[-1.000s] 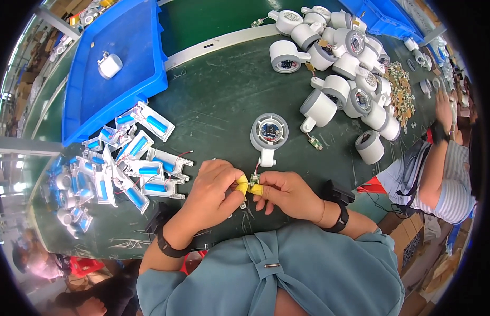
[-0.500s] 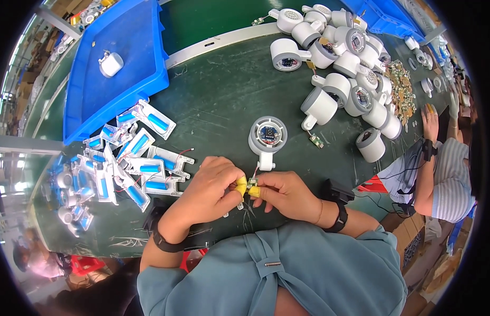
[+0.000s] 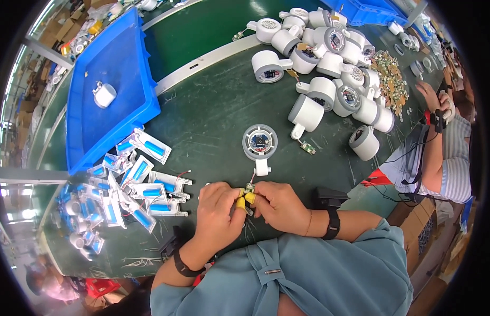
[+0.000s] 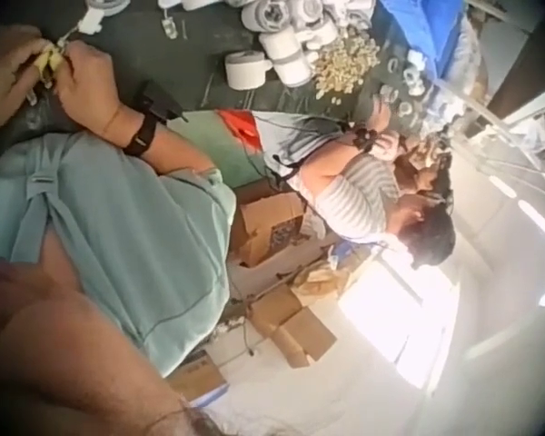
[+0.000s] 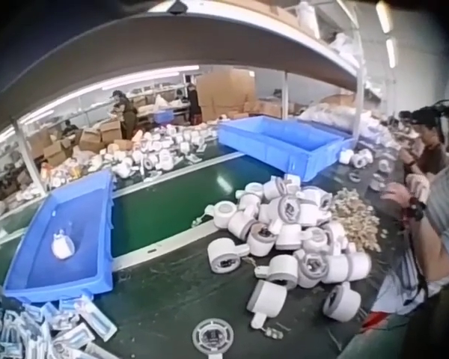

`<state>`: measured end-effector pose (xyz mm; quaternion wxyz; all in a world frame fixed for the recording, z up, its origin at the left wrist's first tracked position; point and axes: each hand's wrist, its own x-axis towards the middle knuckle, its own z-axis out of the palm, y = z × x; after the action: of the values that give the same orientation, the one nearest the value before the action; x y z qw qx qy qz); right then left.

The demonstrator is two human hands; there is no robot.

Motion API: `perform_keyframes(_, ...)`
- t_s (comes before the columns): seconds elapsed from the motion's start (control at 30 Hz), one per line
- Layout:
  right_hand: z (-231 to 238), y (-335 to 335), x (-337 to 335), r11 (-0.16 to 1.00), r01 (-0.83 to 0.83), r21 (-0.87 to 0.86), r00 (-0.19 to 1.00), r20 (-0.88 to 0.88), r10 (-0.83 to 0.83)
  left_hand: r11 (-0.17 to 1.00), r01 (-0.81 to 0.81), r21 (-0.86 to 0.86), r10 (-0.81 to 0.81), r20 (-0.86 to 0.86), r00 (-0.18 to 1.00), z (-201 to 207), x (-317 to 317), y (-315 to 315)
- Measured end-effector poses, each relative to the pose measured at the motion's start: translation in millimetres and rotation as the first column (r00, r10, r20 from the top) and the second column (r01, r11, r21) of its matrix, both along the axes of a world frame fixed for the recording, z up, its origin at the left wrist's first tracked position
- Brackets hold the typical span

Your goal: The person assembles electronic devices by connecting wires from a battery pack to a circuit board inside a white plastic housing. They then press the components into the housing and place the partially assembled unit onto a pile on the workbench.

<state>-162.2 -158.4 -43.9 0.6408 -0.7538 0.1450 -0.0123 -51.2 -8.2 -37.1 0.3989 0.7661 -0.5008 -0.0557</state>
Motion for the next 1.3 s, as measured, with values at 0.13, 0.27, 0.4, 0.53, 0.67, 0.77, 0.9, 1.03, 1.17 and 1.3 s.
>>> perform_keyframes(0.13,-8.3,2.4,-0.2,0.988,0.018,-0.156,0.995,0.103,-0.002,1.000,0.001,-0.021,0.001,0.070,0.998,-2.4,-2.5,-0.8)
perform_keyframes(0.27,-7.5,2.4,1.1,0.982,0.019,-0.190,0.994,0.105,0.001,1.000,0.027,-0.006,-0.026,0.131,0.991,-1.6,-3.1,-5.1)
perform_keyframes(0.4,-6.4,2.7,1.8,0.984,0.015,-0.180,0.996,0.087,0.000,0.997,0.067,0.032,-0.071,0.140,0.988,4.5,2.8,-6.7)
perform_keyframes(0.53,-4.2,2.4,0.8,0.996,0.021,-0.087,0.998,0.068,-0.015,0.989,0.144,0.037,-0.147,0.113,0.983,1.2,19.1,-1.2)
perform_keyframes(0.67,-2.6,2.8,0.1,0.985,0.029,-0.171,0.991,0.130,-0.007,0.989,0.142,0.045,-0.141,-0.030,0.990,8.0,22.1,-1.4)
perform_keyframes(0.77,-7.1,3.9,-1.2,0.968,0.043,-0.247,0.988,0.158,-0.004,0.981,0.172,0.092,-0.169,-0.038,0.985,10.9,19.2,-5.5)
perform_keyframes(0.9,-6.4,5.1,0.4,0.941,0.068,-0.331,0.977,0.215,0.005,0.987,0.128,0.100,-0.125,-0.036,0.991,5.6,16.7,-7.2)
perform_keyframes(1.03,-7.5,4.9,-0.2,0.954,0.034,-0.298,0.983,0.180,0.021,0.991,0.111,0.072,-0.107,-0.062,0.992,4.0,14.4,-8.4)
perform_keyframes(1.17,-7.9,5.3,-0.1,0.953,0.021,-0.302,0.985,0.169,0.032,0.993,0.106,0.056,-0.103,-0.056,0.993,4.3,12.5,-9.2)
perform_keyframes(1.3,-2.0,3.6,0.2,0.960,-0.035,-0.277,0.992,0.105,0.067,0.993,0.108,0.051,-0.105,-0.062,0.993,4.3,12.2,-9.6)
